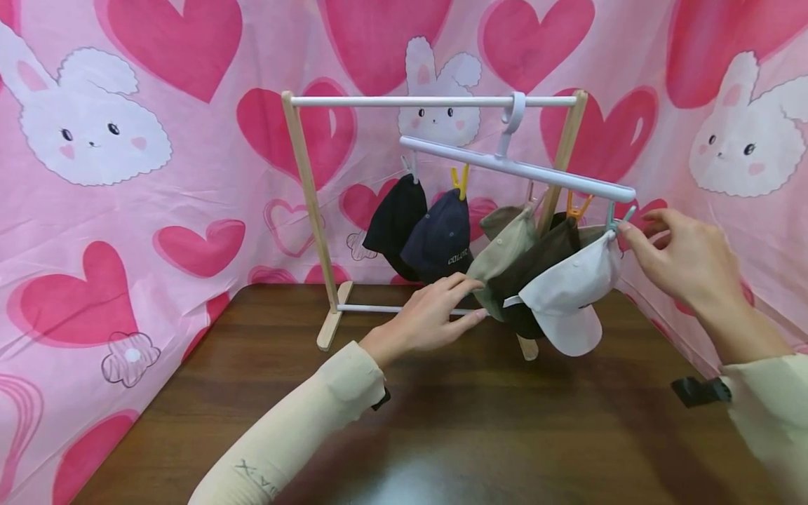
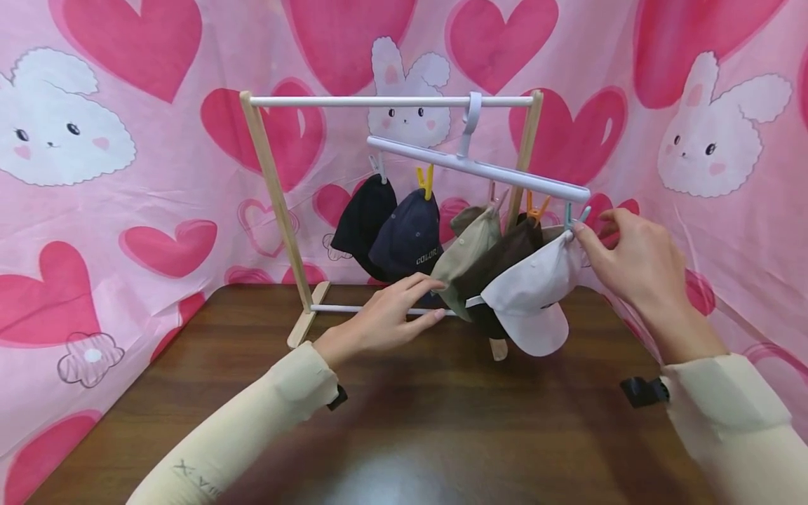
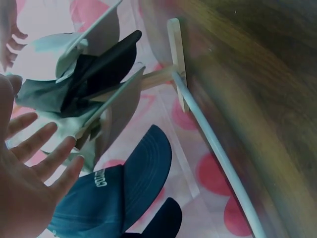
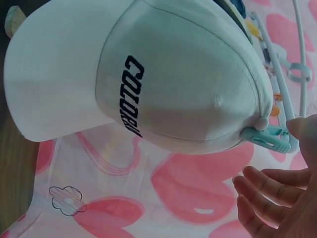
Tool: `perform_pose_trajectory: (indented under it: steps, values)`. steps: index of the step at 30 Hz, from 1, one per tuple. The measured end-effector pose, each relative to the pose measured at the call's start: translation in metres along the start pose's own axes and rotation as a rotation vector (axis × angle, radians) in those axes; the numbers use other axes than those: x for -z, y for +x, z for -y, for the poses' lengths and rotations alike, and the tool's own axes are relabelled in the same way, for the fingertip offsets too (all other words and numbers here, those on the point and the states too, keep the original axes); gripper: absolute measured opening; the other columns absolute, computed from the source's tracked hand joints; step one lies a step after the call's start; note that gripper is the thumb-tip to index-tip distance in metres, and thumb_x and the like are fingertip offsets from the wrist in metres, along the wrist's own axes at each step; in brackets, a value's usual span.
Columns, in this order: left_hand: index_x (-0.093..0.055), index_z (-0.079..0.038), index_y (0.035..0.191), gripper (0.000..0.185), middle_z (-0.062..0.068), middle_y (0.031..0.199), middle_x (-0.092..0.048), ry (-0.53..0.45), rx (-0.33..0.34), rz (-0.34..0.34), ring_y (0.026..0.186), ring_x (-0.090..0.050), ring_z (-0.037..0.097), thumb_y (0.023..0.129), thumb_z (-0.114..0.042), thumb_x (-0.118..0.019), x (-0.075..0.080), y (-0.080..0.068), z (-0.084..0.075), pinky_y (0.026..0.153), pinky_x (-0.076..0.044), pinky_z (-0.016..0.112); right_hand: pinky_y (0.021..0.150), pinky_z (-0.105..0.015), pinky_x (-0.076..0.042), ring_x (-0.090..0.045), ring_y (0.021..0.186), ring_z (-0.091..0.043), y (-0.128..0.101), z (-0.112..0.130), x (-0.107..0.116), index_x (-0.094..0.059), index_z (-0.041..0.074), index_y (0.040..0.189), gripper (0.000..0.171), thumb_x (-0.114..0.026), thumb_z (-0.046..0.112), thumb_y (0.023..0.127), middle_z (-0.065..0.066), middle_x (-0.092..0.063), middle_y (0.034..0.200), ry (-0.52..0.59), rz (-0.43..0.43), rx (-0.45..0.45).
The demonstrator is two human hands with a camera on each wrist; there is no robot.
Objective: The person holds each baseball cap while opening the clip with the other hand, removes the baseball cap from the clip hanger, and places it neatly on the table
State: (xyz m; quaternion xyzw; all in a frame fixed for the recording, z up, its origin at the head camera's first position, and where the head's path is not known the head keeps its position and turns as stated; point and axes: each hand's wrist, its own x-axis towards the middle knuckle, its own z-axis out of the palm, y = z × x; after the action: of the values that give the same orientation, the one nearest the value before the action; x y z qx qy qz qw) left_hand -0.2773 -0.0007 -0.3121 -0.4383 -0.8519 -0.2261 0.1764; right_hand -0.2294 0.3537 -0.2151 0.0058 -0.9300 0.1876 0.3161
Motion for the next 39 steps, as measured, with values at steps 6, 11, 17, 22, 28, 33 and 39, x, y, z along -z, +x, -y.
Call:
perform_pose_trajectory:
  steps: [6,11,17,22,28,33,39]
  values:
    - [-0.055,-0.018,0.143,0.047,-0.002,0.137,-0.058,-0.04,0.012,0.017,0.124,-0.056,0.011,0.104,-0.044,-0.056,-0.007,0.001,-0.003,0.102,-0.049,0.038,0.074,-0.058,-0.041,-0.058,0.1,-0.05,0.005,0.004,-0.003,-0.063,-0.004,0.124,0.059,-0.055,0.05,0.1,-0.033,-0.067,0.109,-0.015,-0.027,-0.011]
    - [-0.056,-0.016,0.143,0.047,-0.001,0.135,-0.06,-0.061,0.001,0.032,0.121,-0.057,0.012,0.104,-0.043,-0.056,-0.013,0.001,-0.006,0.1,-0.051,0.037,0.065,-0.052,-0.042,-0.058,0.098,-0.049,0.006,0.006,-0.003,-0.066,-0.003,0.121,0.062,-0.055,0.054,0.099,-0.032,-0.068,0.107,-0.019,-0.06,-0.043]
    - [-0.058,-0.017,0.14,0.044,0.0,0.132,-0.063,-0.078,-0.01,0.042,0.118,-0.059,0.011,0.105,-0.043,-0.056,-0.018,0.001,-0.009,0.1,-0.051,0.034,0.061,-0.048,-0.041,-0.058,0.098,-0.048,0.008,0.008,-0.002,-0.07,-0.003,0.118,0.063,-0.055,0.055,0.099,-0.031,-0.07,0.106,-0.007,-0.097,-0.05]
    - [-0.06,-0.017,0.138,0.042,-0.002,0.127,-0.064,-0.086,-0.018,0.049,0.115,-0.06,0.009,0.105,-0.042,-0.056,-0.023,0.002,-0.013,0.098,-0.051,0.031,0.065,-0.049,-0.039,-0.056,0.1,-0.048,0.011,0.01,-0.004,-0.071,-0.005,0.116,0.065,-0.054,0.055,0.099,-0.03,-0.07,0.106,-0.01,-0.105,-0.058]
    - [-0.059,-0.019,0.137,0.039,-0.004,0.127,-0.064,-0.075,-0.022,0.072,0.115,-0.06,0.007,0.106,-0.041,-0.055,-0.026,0.006,-0.021,0.098,-0.05,0.03,0.067,-0.049,-0.037,-0.055,0.098,-0.046,0.013,0.012,-0.005,-0.072,-0.006,0.113,0.068,-0.054,0.057,0.098,-0.03,-0.071,0.103,-0.022,-0.109,-0.073]
    - [-0.059,-0.017,0.136,0.038,-0.001,0.129,-0.064,-0.102,-0.029,0.086,0.115,-0.061,0.009,0.106,-0.04,-0.055,-0.029,0.01,-0.026,0.097,-0.051,0.028,0.065,-0.047,-0.038,-0.055,0.095,-0.045,0.015,0.014,-0.006,-0.073,-0.007,0.111,0.067,-0.055,0.056,0.099,-0.03,-0.071,0.102,-0.022,-0.114,-0.061]
    - [-0.059,-0.014,0.136,0.038,0.0,0.127,-0.064,-0.138,-0.041,0.094,0.114,-0.063,0.01,0.106,-0.038,-0.056,-0.036,0.013,-0.028,0.096,-0.048,0.021,0.052,-0.038,-0.039,-0.055,0.086,-0.042,0.018,0.019,-0.009,-0.073,-0.01,0.109,0.067,-0.058,0.054,0.098,-0.032,-0.071,0.099,-0.023,-0.109,-0.061]
